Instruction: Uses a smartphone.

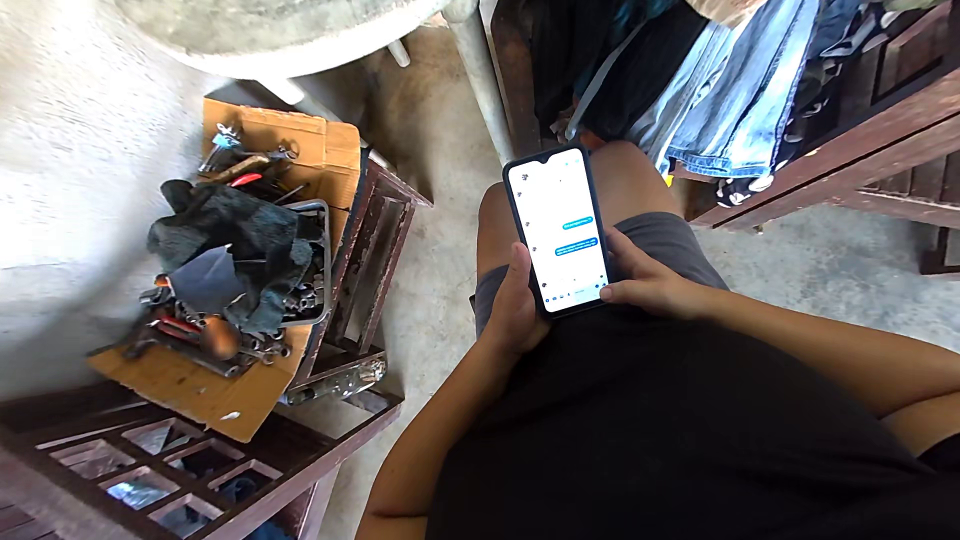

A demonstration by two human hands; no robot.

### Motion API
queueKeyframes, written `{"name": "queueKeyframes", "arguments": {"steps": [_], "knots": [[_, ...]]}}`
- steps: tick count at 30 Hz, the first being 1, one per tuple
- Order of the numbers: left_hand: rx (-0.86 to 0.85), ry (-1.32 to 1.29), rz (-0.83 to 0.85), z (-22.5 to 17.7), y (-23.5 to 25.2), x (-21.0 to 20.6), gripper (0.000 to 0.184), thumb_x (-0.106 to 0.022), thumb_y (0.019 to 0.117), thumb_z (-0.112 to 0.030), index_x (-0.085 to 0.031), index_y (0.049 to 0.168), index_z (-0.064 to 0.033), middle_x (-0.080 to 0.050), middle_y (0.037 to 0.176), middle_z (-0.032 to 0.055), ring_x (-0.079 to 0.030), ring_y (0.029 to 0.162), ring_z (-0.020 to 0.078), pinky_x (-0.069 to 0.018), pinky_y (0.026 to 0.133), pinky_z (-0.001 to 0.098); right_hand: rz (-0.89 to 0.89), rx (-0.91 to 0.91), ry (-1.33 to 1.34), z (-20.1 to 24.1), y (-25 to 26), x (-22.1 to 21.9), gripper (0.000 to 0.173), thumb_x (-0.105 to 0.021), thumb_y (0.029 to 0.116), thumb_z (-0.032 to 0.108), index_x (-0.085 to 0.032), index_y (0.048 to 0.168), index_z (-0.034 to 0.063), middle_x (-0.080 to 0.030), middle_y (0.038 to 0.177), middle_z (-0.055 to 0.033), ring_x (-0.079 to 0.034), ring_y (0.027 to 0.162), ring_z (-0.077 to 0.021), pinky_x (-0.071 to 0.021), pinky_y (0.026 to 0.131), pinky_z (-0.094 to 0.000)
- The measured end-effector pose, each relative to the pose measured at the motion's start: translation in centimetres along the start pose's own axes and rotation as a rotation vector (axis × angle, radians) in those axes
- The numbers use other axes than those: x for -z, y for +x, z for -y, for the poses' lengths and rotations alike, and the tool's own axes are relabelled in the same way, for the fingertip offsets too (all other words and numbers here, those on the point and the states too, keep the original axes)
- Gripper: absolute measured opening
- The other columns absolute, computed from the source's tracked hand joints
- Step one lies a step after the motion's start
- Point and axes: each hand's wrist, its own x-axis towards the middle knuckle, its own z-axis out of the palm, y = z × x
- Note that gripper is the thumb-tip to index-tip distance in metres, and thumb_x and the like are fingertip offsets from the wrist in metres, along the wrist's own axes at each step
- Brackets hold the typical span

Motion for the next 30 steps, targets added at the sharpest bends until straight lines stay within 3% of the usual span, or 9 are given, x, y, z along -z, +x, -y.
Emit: {"name": "queueKeyframes", "arguments": {"steps": [30], "knots": [[0.001,0.037,-0.002,-0.37,0.23,-0.16,0.058,-0.039,0.1001,-0.066,-0.052,0.136,-0.0228,-0.072,0.119,-0.0012,-0.069,0.112,0.0139,-0.0570,0.097,0.0370,0.004,-0.004,0.036,0.24,0.02,0.08,0.069,-0.058,0.0914,0.008,-0.022,0.151,0.0087,-0.064,0.122,0.0042,-0.065,0.108,0.0001,-0.0548,0.095,-0.0206]]}}
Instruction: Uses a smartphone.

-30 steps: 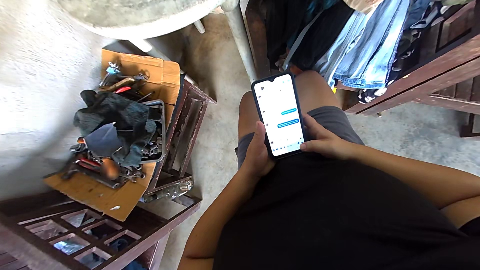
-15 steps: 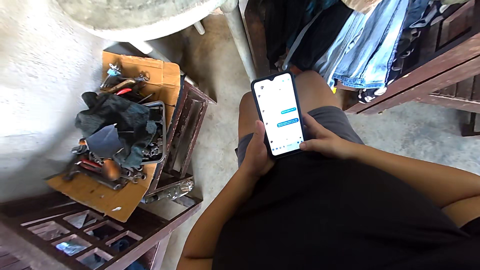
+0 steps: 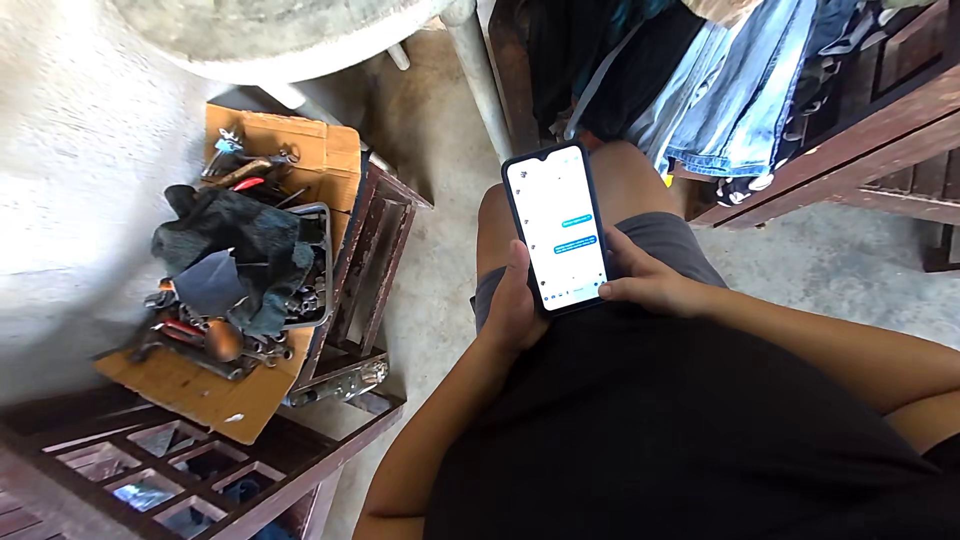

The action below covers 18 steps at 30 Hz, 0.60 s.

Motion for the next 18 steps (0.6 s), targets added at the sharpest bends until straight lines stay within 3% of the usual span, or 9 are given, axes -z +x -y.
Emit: {"name": "queueKeyframes", "arguments": {"steps": [18], "knots": [[-0.005,-0.011,-0.019,0.28,-0.19,0.18,0.058,-0.040,0.0997,-0.067,-0.054,0.134,-0.0229,-0.072,0.118,-0.0009,-0.069,0.111,0.0137,-0.0573,0.097,0.0370,-0.001,-0.021,-0.017,-0.09,0.01,-0.07,0.075,-0.059,0.0917,0.011,-0.019,0.155,0.0068,-0.064,0.126,0.0019,-0.065,0.111,-0.0011,-0.0544,0.097,-0.0216]]}}
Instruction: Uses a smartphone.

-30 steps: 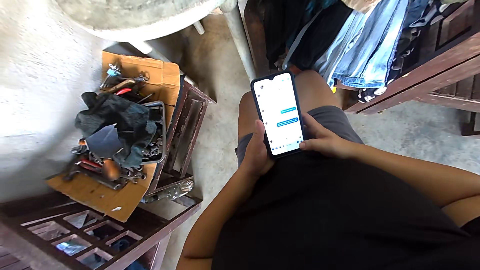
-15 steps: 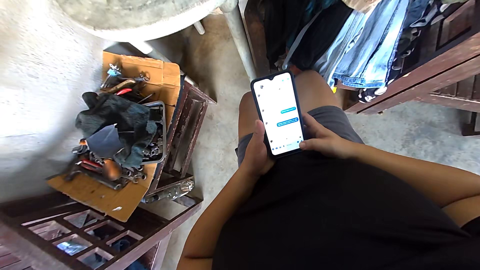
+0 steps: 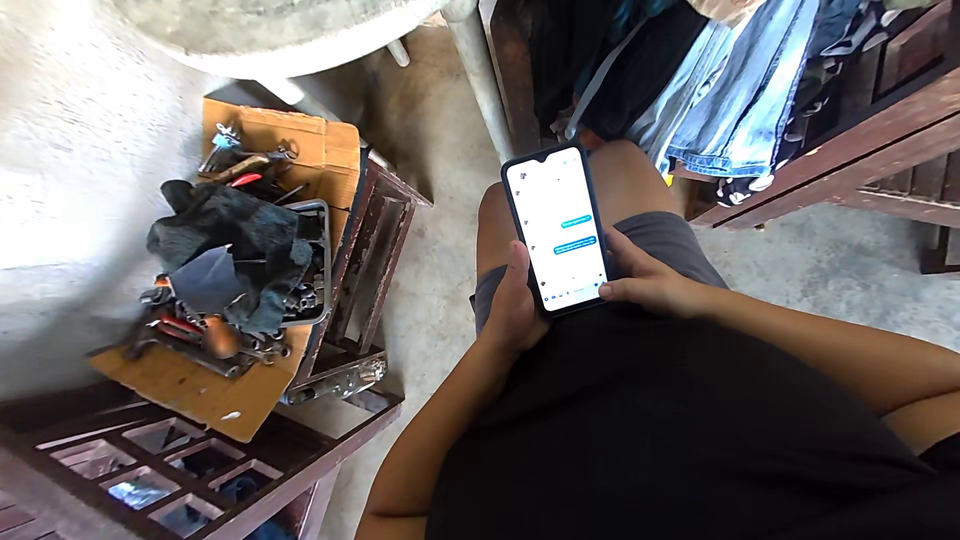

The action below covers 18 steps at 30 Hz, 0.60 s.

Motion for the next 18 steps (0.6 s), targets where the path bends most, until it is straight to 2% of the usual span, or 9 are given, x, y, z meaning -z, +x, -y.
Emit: {"name": "queueKeyframes", "arguments": {"steps": [13,18], "knots": [[0.005,-0.004,-0.001,0.05,-0.04,-0.04,0.057,-0.035,0.1019,-0.065,-0.054,0.134,-0.0229,-0.072,0.118,-0.0011,-0.069,0.111,0.0135,-0.0571,0.097,0.0364,0.002,-0.002,-0.009,0.05,0.04,-0.03,0.073,-0.058,0.0917,0.010,-0.021,0.154,0.0074,-0.064,0.124,0.0028,-0.065,0.110,-0.0003,-0.0547,0.096,-0.0207],[0.007,-0.026,0.024,0.17,0.03,0.17,0.060,-0.044,0.0973,-0.069,-0.055,0.134,-0.0235,-0.072,0.119,-0.0008,-0.069,0.111,0.0140,-0.0572,0.096,0.0370,-0.006,0.001,0.006,0.00,0.00,-0.09,0.073,-0.059,0.0911,0.009,-0.021,0.153,0.0073,-0.064,0.125,0.0030,-0.065,0.109,-0.0006,-0.0548,0.096,-0.0210]]}}
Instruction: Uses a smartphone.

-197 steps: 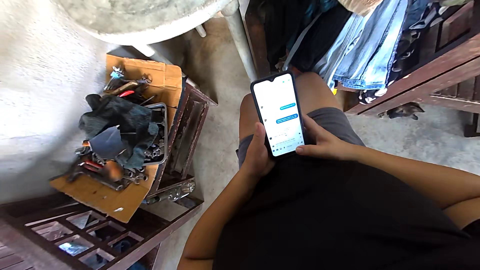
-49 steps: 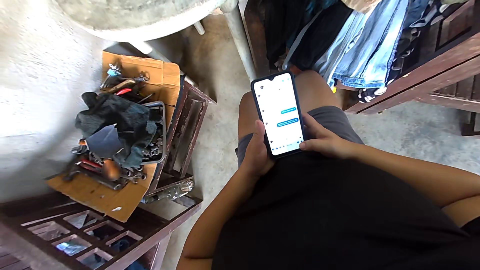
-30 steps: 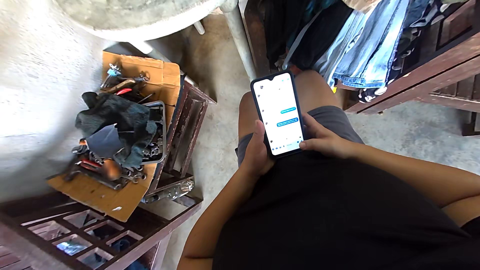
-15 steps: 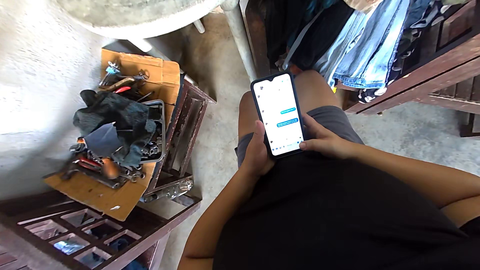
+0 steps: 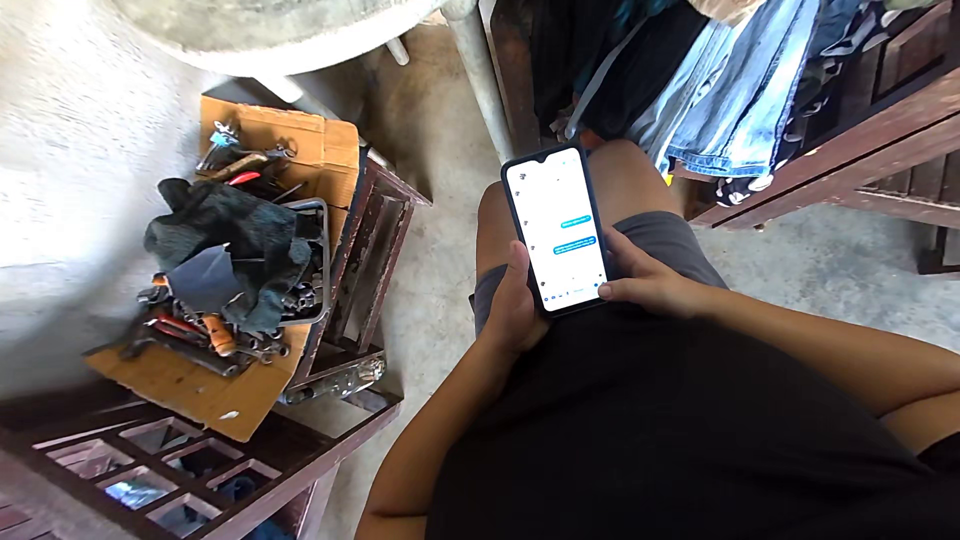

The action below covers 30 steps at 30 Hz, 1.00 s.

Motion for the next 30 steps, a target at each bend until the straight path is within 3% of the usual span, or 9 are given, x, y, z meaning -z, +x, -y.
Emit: {"name": "queueKeyframes", "arguments": {"steps": [14,30], "knots": [[-0.003,-0.016,0.003,0.02,-0.03,-0.02,0.058,-0.038,0.1003,-0.067,-0.054,0.134,-0.0232,-0.072,0.120,-0.0004,-0.069,0.112,0.0144,-0.0566,0.098,0.0372,0.005,0.002,-0.019,-0.02,0.04,0.07,0.072,-0.058,0.0913,0.009,-0.022,0.153,0.0069,-0.065,0.123,0.0033,-0.065,0.108,-0.0001,-0.0547,0.095,-0.0202],[0.005,0.017,-0.016,-0.30,0.10,-0.21,0.060,-0.044,0.0977,-0.068,-0.053,0.136,-0.0234,-0.072,0.119,-0.0014,-0.069,0.112,0.0138,-0.0569,0.097,0.0367,0.002,-0.005,-0.011,0.01,0.07,0.17,0.074,-0.060,0.0911,0.011,-0.021,0.154,0.0077,-0.064,0.125,0.0032,-0.065,0.110,-0.0007,-0.0544,0.097,-0.0212]]}}
